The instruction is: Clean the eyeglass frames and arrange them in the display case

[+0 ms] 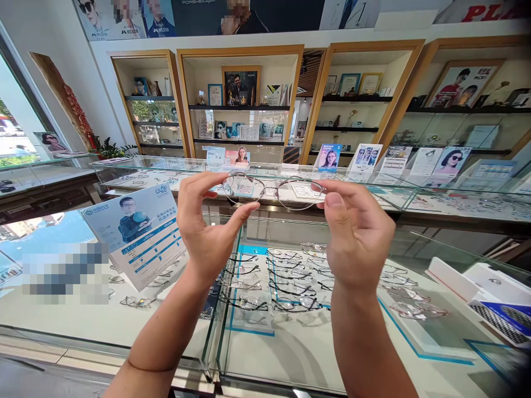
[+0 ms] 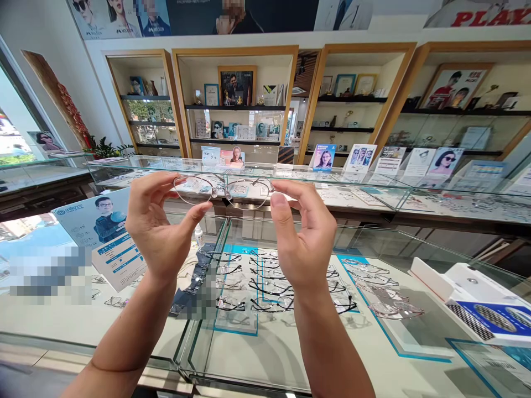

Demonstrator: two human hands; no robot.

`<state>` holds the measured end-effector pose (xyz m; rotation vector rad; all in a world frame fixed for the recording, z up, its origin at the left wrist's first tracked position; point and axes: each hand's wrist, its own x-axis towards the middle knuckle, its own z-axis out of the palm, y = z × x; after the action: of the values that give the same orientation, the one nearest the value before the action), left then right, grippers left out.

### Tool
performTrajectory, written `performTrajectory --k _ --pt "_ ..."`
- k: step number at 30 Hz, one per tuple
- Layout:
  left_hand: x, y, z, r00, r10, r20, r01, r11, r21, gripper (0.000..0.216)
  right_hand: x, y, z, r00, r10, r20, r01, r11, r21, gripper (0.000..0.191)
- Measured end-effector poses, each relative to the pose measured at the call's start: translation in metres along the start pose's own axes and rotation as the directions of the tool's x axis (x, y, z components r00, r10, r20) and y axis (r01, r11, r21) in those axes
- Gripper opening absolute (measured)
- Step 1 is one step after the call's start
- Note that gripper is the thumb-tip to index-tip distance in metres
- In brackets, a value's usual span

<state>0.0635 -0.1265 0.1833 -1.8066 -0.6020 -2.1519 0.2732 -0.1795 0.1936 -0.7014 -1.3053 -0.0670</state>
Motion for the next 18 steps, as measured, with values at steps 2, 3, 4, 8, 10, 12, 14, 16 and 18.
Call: performTrajectory --k 2,3,4,8,10,12,14,16,18 --pt "0.0001 0.0000 0.0003 1.000 0.004 0.002 -0.004 1.000 0.001 0.054 0.0002 0.0001 0.0000 1.000 -0.001 0.001 0.001 1.000 0.010 0.018" --pt "0.0001 0.0000 0.0003 1.000 0.006 0.005 -0.006 1.000 0.003 0.055 0.0006 0.0002 0.0001 1.000 0.003 0.004 -0.003 1.000 0.020 0.018" --pt "0.0000 0.0000 0.0004 1.000 0.006 0.008 -0.006 1.000 0.003 0.055 0.0010 0.0004 0.0002 1.000 0.009 0.007 -0.010 0.999 0.034 0.018" --pt "-0.0009 -0.0002 0.0005 1.000 0.006 0.029 -0.006 1.000 -0.009 0.055 0.0035 0.0023 0.0003 0.997 0.065 0.035 -0.070 0.986 0.152 0.017" --pt "-0.0013 -0.0005 0.0005 0.999 0.000 0.033 0.001 1.000 -0.016 0.055 0.0045 0.0031 -0.0006 0.993 0.102 0.063 -0.114 0.970 0.213 0.018" --pt "-0.0015 -0.0005 0.0005 0.999 -0.009 0.035 0.010 1.000 -0.019 0.055 0.0051 0.0036 -0.0018 0.987 0.130 0.091 -0.148 0.959 0.242 0.018" --pt "-0.0015 -0.0003 0.0007 0.999 -0.020 0.036 0.021 0.999 -0.029 0.055 0.0053 0.0040 -0.0032 0.984 0.139 0.112 -0.163 0.955 0.249 0.019" --pt "-0.0013 0.0000 0.0009 0.999 -0.028 0.035 0.030 0.998 -0.047 0.055 0.0052 0.0047 -0.0043 0.981 0.140 0.132 -0.169 0.956 0.239 0.021" --pt "-0.0013 0.0003 0.0011 0.999 -0.035 0.035 0.037 0.997 -0.060 0.055 0.0052 0.0058 -0.0050 0.978 0.143 0.149 -0.174 0.960 0.220 0.024"
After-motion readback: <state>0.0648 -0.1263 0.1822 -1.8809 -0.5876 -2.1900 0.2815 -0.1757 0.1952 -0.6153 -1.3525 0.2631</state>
